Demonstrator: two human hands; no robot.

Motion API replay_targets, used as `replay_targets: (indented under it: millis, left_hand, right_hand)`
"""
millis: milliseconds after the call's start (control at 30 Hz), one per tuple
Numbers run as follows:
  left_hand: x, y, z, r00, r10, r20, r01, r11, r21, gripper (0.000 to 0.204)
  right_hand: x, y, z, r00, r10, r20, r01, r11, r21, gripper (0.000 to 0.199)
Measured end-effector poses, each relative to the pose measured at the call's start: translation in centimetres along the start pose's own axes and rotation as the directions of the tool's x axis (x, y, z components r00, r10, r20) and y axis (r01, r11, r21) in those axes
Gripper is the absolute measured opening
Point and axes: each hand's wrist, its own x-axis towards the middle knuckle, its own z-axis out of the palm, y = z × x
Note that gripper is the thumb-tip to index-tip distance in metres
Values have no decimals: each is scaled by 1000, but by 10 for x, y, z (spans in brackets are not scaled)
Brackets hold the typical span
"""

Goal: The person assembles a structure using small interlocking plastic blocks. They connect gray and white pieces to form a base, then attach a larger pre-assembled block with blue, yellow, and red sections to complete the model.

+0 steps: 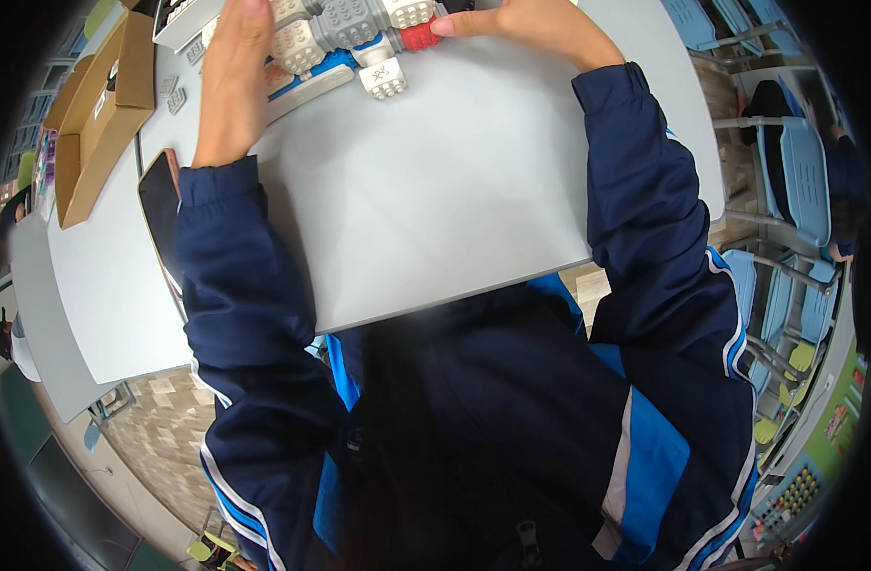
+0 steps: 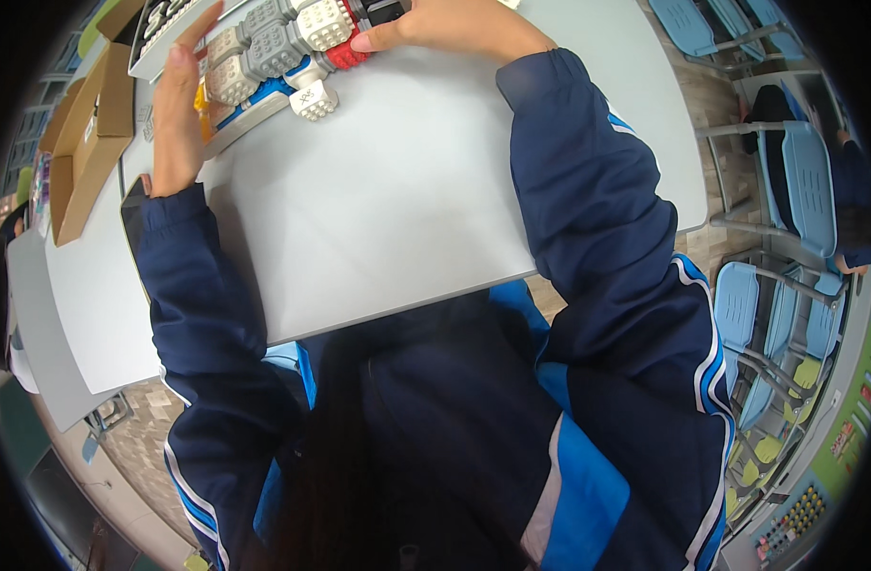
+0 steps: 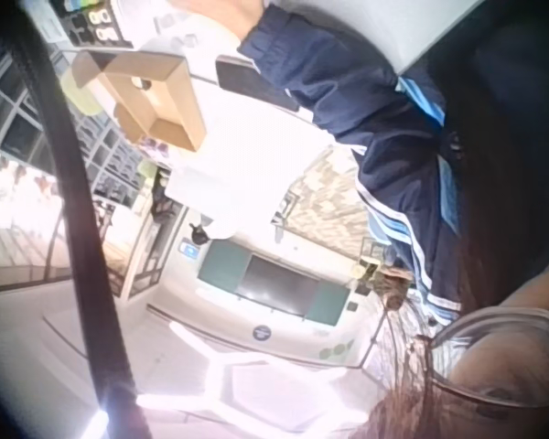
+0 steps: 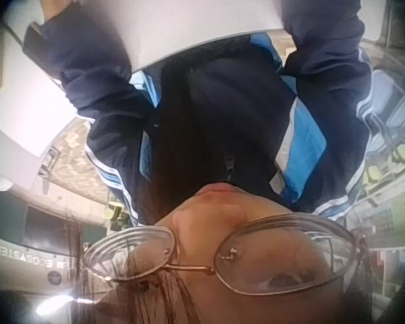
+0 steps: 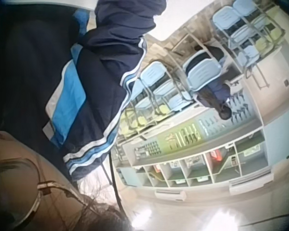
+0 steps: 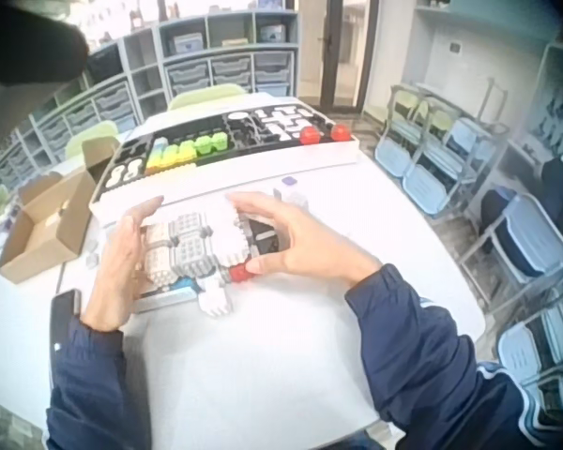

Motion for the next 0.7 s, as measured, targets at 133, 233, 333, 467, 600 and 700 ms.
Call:
replay_targets:
  millis: [133, 233, 333, 467, 600, 700]
  left_hand:
    - [-9, -1, -18, 999, -38, -36, 43, 988, 150, 71]
    - [-18, -6, -27, 997, -77, 8, 75, 987, 145, 64]
    - [-26, 6, -22, 971, -223, 85, 218, 974, 58, 64]
    - [-25, -8, -19, 998, -13, 67, 4, 990, 140, 63]
    - [-23, -5, -18, 997, 72, 33, -76, 991, 111, 61]
    - [-21, -2, -17, 994, 109, 20, -110, 990, 83, 61]
  right_hand:
    - [-4, -7, 0, 1000, 9, -23, -10, 998, -54, 94]
    - [-4, -11, 3, 999, 17, -49, -22, 993, -112, 94]
    - [-3, -12, 6, 997, 30, -72, -40, 991, -129, 92]
    - [-1, -12, 10, 995, 23, -99, -33, 994, -103, 87]
    - [-2, -12, 10, 992, -8, -125, -3, 996, -85, 82]
    - [-3, -17, 8, 986, -29, -162, 9, 992, -126, 80]
